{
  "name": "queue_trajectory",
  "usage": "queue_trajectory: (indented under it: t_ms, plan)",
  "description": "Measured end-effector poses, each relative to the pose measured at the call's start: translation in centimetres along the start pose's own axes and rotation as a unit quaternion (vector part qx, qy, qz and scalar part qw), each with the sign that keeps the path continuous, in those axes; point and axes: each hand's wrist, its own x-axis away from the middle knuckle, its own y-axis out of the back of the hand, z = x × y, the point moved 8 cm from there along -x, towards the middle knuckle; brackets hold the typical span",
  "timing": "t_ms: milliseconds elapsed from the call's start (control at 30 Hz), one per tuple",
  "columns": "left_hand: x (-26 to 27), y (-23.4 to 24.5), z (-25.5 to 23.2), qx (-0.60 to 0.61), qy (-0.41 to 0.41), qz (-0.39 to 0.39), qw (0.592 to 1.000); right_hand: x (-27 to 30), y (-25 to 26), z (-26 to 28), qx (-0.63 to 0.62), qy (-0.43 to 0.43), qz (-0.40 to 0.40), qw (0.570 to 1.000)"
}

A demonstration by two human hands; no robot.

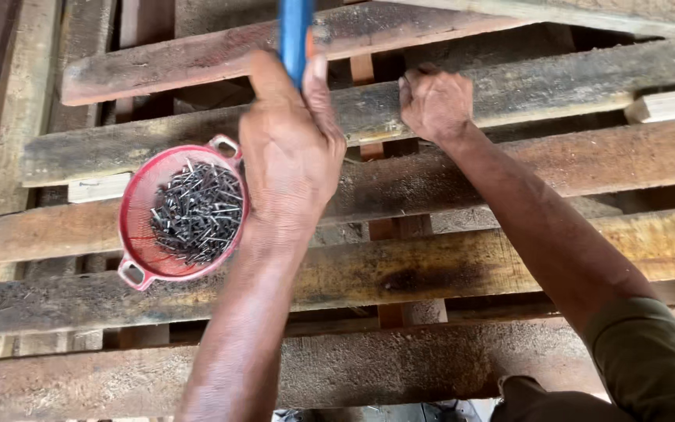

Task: The person assembles wooden pallets by positioning planks and using a hammer to drive nails into the wood. They repeatedly pick up nails from a red colander and secure the wooden pieces together in a workshop setting.

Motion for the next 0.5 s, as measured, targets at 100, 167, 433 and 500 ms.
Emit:
queue_trajectory:
  t_ms: [100,167,433,500]
  plan:
    - [2.9,-0.9,1.4,-0.238,0.038,-0.102,0.965,0.2,-1.1,-0.9,-0.023,-0.067,0.109,0.992]
    - [11.0,-8.3,11.2,-0.236,0.354,0.447,0.786,-0.4,-1.2,-0.3,0.067,-0.007,0.102,0.992]
    - [5.6,-4.2,4.8,-0.159,0.112,0.095,0.976,0.3,-1.9,-1.1,0.012,-0.077,0.194,0.978]
    - [5.4,-4.3,4.7,-0.165,0.096,0.125,0.974,1.0,-2.5,-0.8,0.052,-0.057,0.215,0.974]
